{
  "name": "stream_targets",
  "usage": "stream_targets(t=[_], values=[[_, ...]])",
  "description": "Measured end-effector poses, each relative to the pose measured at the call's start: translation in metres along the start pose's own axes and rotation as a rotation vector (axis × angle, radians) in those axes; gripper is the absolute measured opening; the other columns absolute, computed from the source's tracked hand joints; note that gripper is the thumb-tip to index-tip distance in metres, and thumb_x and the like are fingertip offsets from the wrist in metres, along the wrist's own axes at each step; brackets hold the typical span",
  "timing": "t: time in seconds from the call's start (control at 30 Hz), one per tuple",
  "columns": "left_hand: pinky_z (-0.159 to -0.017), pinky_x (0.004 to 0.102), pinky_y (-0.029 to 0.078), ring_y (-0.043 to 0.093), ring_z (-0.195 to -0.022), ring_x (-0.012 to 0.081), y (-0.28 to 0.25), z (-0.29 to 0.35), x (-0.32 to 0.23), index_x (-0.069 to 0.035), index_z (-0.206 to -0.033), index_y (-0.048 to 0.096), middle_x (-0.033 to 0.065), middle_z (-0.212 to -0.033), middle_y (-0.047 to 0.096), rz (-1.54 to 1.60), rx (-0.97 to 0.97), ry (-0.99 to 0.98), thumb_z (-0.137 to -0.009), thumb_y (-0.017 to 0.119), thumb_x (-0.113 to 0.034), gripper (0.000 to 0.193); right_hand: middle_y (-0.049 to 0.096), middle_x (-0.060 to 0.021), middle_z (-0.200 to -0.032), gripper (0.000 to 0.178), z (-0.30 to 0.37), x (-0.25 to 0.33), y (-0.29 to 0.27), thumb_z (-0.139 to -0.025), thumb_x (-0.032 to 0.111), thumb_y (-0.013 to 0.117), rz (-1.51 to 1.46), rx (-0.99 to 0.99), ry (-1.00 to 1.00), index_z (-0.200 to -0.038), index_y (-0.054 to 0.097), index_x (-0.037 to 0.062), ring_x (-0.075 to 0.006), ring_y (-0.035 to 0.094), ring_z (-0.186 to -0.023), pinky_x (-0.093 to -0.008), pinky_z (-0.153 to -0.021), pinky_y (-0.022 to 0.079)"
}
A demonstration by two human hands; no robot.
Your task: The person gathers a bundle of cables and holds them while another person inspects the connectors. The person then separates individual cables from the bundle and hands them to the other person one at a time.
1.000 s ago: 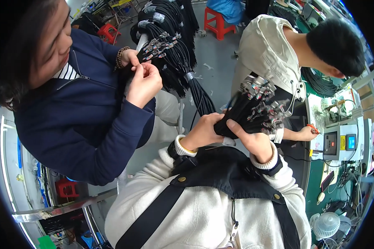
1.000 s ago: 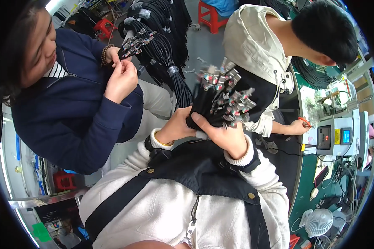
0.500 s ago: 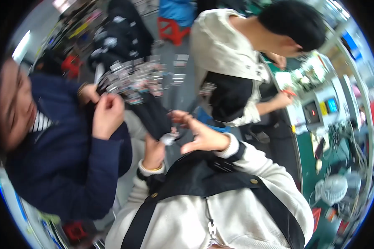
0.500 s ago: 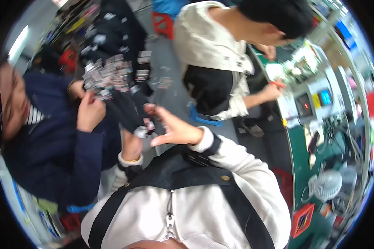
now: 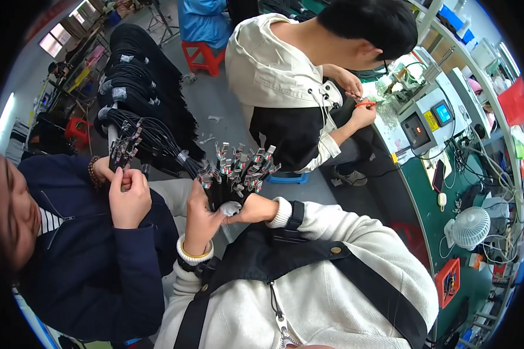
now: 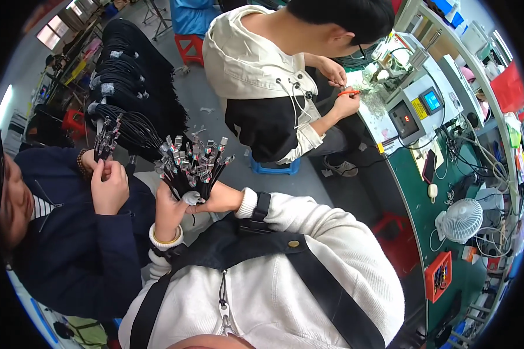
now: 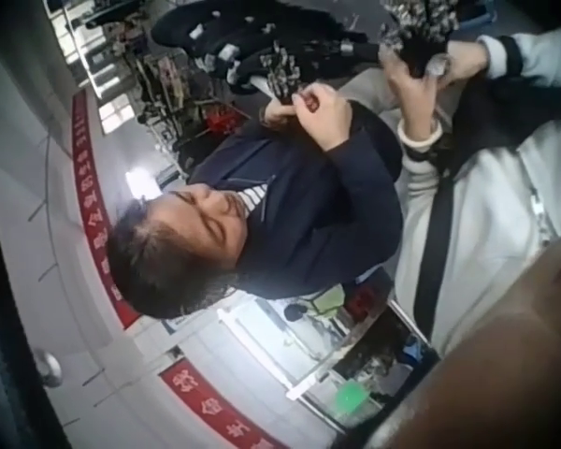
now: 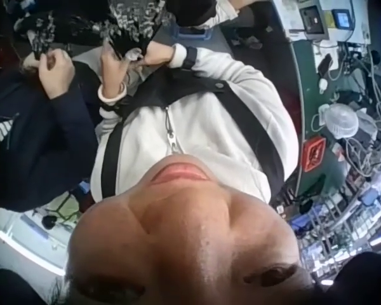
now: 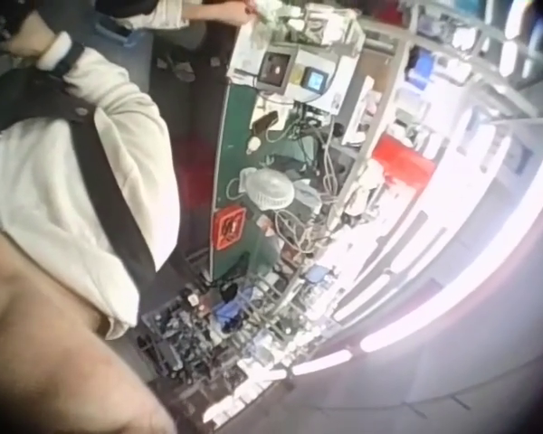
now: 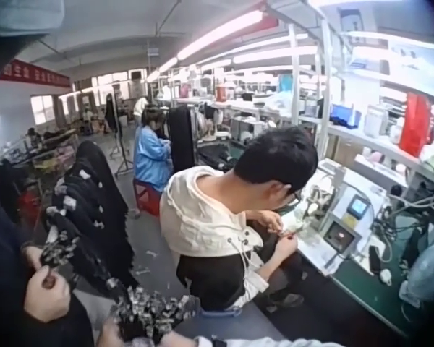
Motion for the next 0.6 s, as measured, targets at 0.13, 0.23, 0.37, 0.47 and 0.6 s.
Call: stream_targets(t=[0.13, 0.23, 0.37, 0.47, 0.6], values=[[-0.078, 0.0304, 0.042, 0.055, -0.086, 0.0226, 0.001, -0.002, 0.012, 0.003, -0.097, 0.053, 0.0134, -0.098, 0.057, 0.204, -0.043, -0.139, -0.071, 0.069, -0.018, 0.037, 0.054, -0.0074, -0.108, 0.052, -0.003, -0.006, 0.0, -0.069, 0.01, 0.073, -0.235, -0.089, 0.112, -0.113, 0.049, 0.0009, -0.0152, 0.049, -0.098, -0.0308, -0.084, 0.042], [-0.076, 0.0299, 0.043, 0.056, -0.085, 0.0213, 0.004, -0.002, 0.019, 0.004, -0.096, 0.054, 0.0133, -0.096, 0.057, 0.327, -0.112, -0.172, -0.071, 0.068, -0.014, 0.034, 0.055, -0.0079, -0.108, 0.053, -0.003, -0.01, -0.009, -0.069, 0.011, 0.073, -0.282, -0.184, 0.089, -0.116, 0.049, 0.0016, -0.0153, 0.049, -0.099, -0.0301, -0.086, 0.041], [-0.074, 0.0282, 0.044, 0.056, -0.082, 0.0188, -0.005, -0.008, 0.027, 0.005, -0.098, 0.054, 0.0122, -0.096, 0.057, 0.292, -0.248, -0.08, -0.072, 0.065, -0.01, 0.032, 0.056, -0.0048, -0.104, 0.048, -0.01, -0.013, -0.021, -0.071, 0.009, 0.071, -0.336, -0.203, 0.161, -0.113, 0.05, 0.0011, -0.0125, 0.05, -0.096, -0.0288, -0.084, 0.042], [-0.071, 0.0271, 0.044, 0.055, -0.079, 0.0159, -0.009, -0.014, 0.027, 0.005, -0.102, 0.054, 0.0109, -0.097, 0.056, 0.236, -0.275, -0.051, -0.073, 0.063, -0.007, 0.033, 0.057, -0.0035, -0.1, 0.043, -0.012, -0.018, -0.026, -0.073, 0.007, 0.069, -0.425, -0.189, 0.243, -0.111, 0.051, 0.0008, -0.0115, 0.051, -0.094, -0.0279, -0.081, 0.043], [-0.069, 0.0249, 0.043, 0.053, -0.077, 0.012, -0.011, -0.008, 0.032, 0.005, -0.104, 0.054, 0.0087, -0.093, 0.058, 0.374, -0.341, -0.228, -0.073, 0.063, -0.006, 0.033, 0.057, -0.0025, -0.099, 0.037, -0.016, -0.004, -0.016, -0.074, 0.006, 0.067, -0.625, -0.228, 0.322, -0.108, 0.052, 0.001, -0.0116, 0.052, -0.092, -0.0274, -0.08, 0.043]])
Point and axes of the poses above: each hand's wrist, its own z-axis away from the middle knuckle, its own y-axis out of the palm, x = y × z, the point moved 8 cm from there along -z, towards the middle knuckle
